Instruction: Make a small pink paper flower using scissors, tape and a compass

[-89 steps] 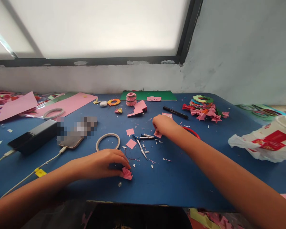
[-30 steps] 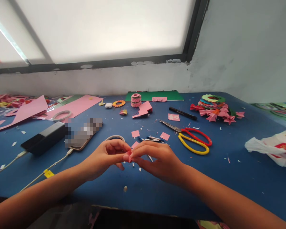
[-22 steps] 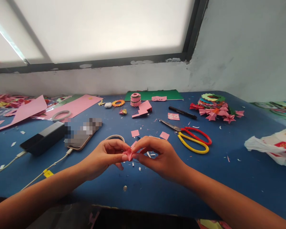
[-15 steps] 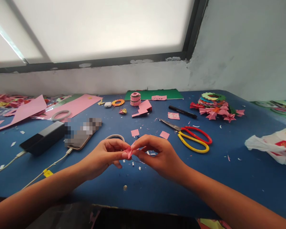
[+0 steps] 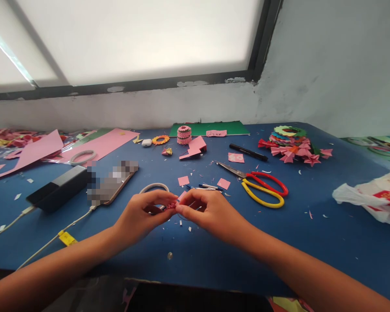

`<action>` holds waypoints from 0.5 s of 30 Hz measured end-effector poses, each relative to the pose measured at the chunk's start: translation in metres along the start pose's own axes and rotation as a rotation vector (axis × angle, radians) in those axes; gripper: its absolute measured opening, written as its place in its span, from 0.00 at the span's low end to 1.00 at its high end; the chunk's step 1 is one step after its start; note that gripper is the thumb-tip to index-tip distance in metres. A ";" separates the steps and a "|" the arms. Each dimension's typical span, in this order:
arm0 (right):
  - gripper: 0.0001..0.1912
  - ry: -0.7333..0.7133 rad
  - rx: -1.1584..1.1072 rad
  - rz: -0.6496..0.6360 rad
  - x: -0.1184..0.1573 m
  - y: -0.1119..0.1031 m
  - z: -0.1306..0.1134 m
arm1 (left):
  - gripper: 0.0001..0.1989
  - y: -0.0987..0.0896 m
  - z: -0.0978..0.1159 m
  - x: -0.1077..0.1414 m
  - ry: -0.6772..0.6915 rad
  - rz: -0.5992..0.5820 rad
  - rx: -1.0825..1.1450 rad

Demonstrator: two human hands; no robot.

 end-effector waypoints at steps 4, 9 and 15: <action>0.13 0.045 -0.118 -0.033 0.000 0.011 0.006 | 0.13 0.003 0.017 0.007 0.234 0.007 -0.158; 0.11 0.047 -0.180 -0.021 -0.001 0.008 0.008 | 0.12 0.001 0.028 0.008 0.312 0.015 -0.221; 0.06 0.005 -0.175 0.004 0.002 0.002 0.002 | 0.07 0.004 0.029 0.004 0.288 -0.072 -0.127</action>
Point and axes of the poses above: each hand's wrist, its own x-axis away from the middle knuckle, its own y-axis out of the palm, z = x × y, the point moved 10 cm from there along -x, towards the middle knuckle, and after that the axes turned 8 degrees about x, right-handed, at the moved point
